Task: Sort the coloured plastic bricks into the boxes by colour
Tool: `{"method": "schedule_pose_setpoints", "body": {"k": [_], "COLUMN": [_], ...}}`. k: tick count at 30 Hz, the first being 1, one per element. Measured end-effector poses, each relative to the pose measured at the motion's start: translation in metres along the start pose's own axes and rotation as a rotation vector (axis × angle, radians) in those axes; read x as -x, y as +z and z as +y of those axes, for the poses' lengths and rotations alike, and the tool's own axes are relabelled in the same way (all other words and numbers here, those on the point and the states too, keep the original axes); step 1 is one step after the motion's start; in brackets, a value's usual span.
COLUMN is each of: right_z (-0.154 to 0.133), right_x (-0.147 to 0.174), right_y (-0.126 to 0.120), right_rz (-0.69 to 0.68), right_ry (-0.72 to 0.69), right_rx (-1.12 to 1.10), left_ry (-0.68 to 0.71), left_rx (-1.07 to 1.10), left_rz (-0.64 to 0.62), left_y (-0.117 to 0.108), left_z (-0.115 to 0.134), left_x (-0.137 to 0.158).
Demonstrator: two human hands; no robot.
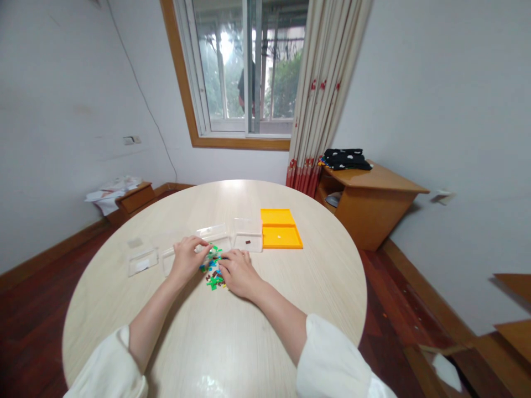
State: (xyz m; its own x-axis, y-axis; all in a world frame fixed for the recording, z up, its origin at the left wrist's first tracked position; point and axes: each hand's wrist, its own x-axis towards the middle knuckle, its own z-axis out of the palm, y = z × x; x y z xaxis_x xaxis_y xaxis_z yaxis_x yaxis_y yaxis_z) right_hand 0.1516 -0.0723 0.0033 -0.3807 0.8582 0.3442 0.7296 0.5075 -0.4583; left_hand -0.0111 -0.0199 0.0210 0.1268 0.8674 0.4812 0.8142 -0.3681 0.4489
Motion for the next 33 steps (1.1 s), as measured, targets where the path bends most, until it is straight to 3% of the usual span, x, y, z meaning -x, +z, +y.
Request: {"method": "schedule_pose_setpoints", "body": {"k": [10,19,33], "right_z": [-0.0009,-0.0042,-0.0045], "right_x": [-0.0009,-0.0005,-0.0008], "right_y": [-0.0008,-0.0080,-0.0072], "right_rz": [0.018,0.150,0.180], "right_ry": [0.009,-0.025,-0.026], "right_rx": [-0.002,-0.056,-0.162], "left_ry": [0.039,0.132,0.217], "left_rx": [0.047,0.092,0.100], "left_rz": [-0.075,-0.175,-0.122], "left_y": [0.0029,0.0048,-0.0029], "left_z": [0.0015,0.0000,0.0079], "left_x": [0.0022,0.0032,0.0047]}}
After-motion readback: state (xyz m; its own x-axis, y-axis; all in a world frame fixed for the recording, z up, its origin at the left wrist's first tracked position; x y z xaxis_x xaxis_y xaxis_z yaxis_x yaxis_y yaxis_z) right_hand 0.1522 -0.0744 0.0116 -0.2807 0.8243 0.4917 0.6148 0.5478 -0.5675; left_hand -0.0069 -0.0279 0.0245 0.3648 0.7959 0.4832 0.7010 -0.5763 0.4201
